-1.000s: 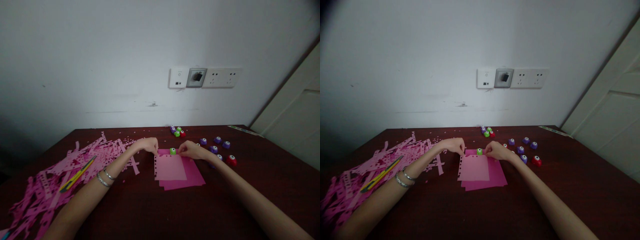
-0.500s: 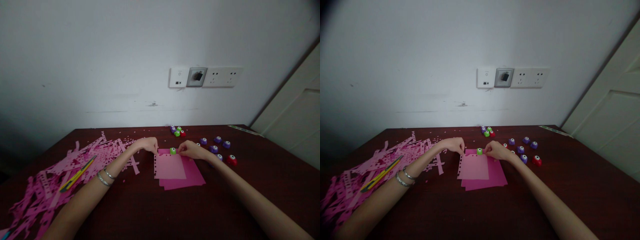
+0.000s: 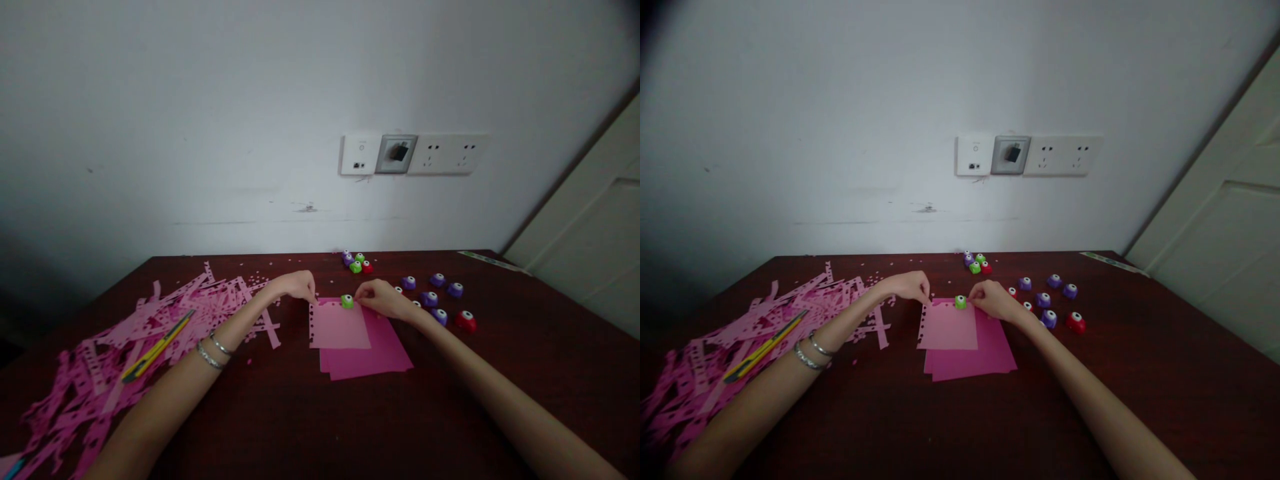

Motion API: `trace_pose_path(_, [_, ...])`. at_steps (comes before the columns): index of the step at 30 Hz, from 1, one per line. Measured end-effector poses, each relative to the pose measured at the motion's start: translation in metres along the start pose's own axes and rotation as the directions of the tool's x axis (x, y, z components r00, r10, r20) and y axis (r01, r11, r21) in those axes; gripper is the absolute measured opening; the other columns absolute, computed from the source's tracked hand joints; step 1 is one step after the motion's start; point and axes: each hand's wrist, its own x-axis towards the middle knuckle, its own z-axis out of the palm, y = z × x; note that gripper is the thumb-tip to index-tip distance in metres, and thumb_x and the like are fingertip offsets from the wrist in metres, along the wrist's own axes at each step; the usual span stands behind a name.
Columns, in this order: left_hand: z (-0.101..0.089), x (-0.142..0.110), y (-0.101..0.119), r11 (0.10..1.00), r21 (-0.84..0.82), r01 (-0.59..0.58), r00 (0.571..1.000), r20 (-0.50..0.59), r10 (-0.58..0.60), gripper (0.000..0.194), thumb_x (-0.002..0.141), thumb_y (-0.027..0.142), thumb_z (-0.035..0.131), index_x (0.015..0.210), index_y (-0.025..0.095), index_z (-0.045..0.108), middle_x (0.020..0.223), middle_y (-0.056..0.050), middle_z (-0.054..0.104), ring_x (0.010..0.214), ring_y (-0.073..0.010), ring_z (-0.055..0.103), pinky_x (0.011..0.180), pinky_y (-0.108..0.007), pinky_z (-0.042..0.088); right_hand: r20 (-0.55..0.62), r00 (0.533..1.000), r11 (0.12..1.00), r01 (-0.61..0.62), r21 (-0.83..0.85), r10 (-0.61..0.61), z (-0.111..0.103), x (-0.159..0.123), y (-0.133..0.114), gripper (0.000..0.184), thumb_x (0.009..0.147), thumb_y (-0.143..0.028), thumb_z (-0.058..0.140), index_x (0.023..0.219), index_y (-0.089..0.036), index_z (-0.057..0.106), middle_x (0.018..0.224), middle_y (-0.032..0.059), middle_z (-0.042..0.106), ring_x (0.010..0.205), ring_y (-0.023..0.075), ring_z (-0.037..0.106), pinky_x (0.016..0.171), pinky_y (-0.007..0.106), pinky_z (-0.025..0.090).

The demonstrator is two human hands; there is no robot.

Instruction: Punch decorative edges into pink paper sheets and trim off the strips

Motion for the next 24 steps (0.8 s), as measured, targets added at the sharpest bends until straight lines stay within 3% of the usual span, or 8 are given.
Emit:
trace_pose_path(4, [-0.003, -0.004, 0.003, 1.0, -0.021, 0.023, 0.999, -0.048, -0.024, 0.027, 0.062, 0.039, 0.063, 0.066, 0.012, 0.067, 0.061, -0.001, 0.06, 0.056, -0.0099, 0.046, 0.052, -0.023, 0.031, -0.051, 0.998, 0.999, 0.031, -0.033, -0.032, -0.004, -0.001, -0.004, 0.016, 0.074, -0.026, 0.055, 0.074, -0.016, 0.067, 0.07, 0.004, 0.067, 0.062, 0.0141, 0.059, 0.053, 0.023, 0.041])
trace_pose_path(8, [-0.005, -0.007, 0.008, 1.0, -0.009, 0.019, 0.98, -0.2, -0.02, 0.037, 0.071, 0.048, 0.053, 0.065, 0.013, 0.064, 0.059, -0.001, 0.056, 0.053, -0.0091, 0.043, 0.051, -0.024, 0.029, -0.122, 0.992, 0.999, -0.011, -0.036, 0.006, -0.012, -0.003, -0.014, 0.024, 0.076, -0.036, 0.057, 0.068, -0.015, 0.065, 0.064, 0.0041, 0.064, 0.057, 0.0123, 0.055, 0.05, 0.023, 0.037])
trace_pose_path(12, [-0.005, -0.007, 0.022, 0.998, -0.048, -0.04, 0.965, -0.26, 0.027, 0.047, 0.076, 0.056, 0.045, 0.061, 0.014, 0.061, 0.056, -0.002, 0.053, 0.05, -0.0089, 0.041, 0.05, -0.025, 0.028, 0.009, 0.995, 0.992, -0.096, 0.086, 0.096, -0.016, -0.004, -0.025, 0.039, 0.076, -0.052, 0.054, 0.065, -0.015, 0.061, 0.052, 0.0011, 0.055, 0.041, 0.008, 0.045, 0.04, 0.022, 0.031])
trace_pose_path(17, [-0.003, -0.001, 0.042, 0.978, -0.184, -0.099, 0.988, -0.137, 0.074, 0.049, 0.076, 0.058, 0.045, 0.062, 0.014, 0.061, 0.055, -0.003, 0.054, 0.049, -0.0088, 0.044, 0.049, -0.024, 0.031, 0.238, 0.965, 0.982, -0.141, 0.127, 0.108, -0.017, 0.002, -0.03, 0.052, 0.072, -0.063, 0.052, 0.054, -0.014, 0.058, 0.048, 0.0021, 0.054, 0.038, 0.0068, 0.044, 0.036, 0.021, 0.03])
trace_pose_path(24, [0.003, 0.026, 0.048, 0.968, -0.25, 0.016, 0.983, 0.182, 0.031, 0.048, 0.065, 0.062, 0.059, 0.062, 0.014, 0.063, 0.058, -0.004, 0.056, 0.048, -0.0099, 0.046, 0.048, -0.026, 0.033, 0.34, 0.926, 0.967, -0.217, 0.133, 0.162, -0.014, 0.009, -0.026, 0.047, 0.076, -0.054, 0.054, 0.053, -0.013, 0.056, 0.048, 0.0012, 0.055, 0.037, 0.0047, 0.043, 0.034, 0.017, 0.026])
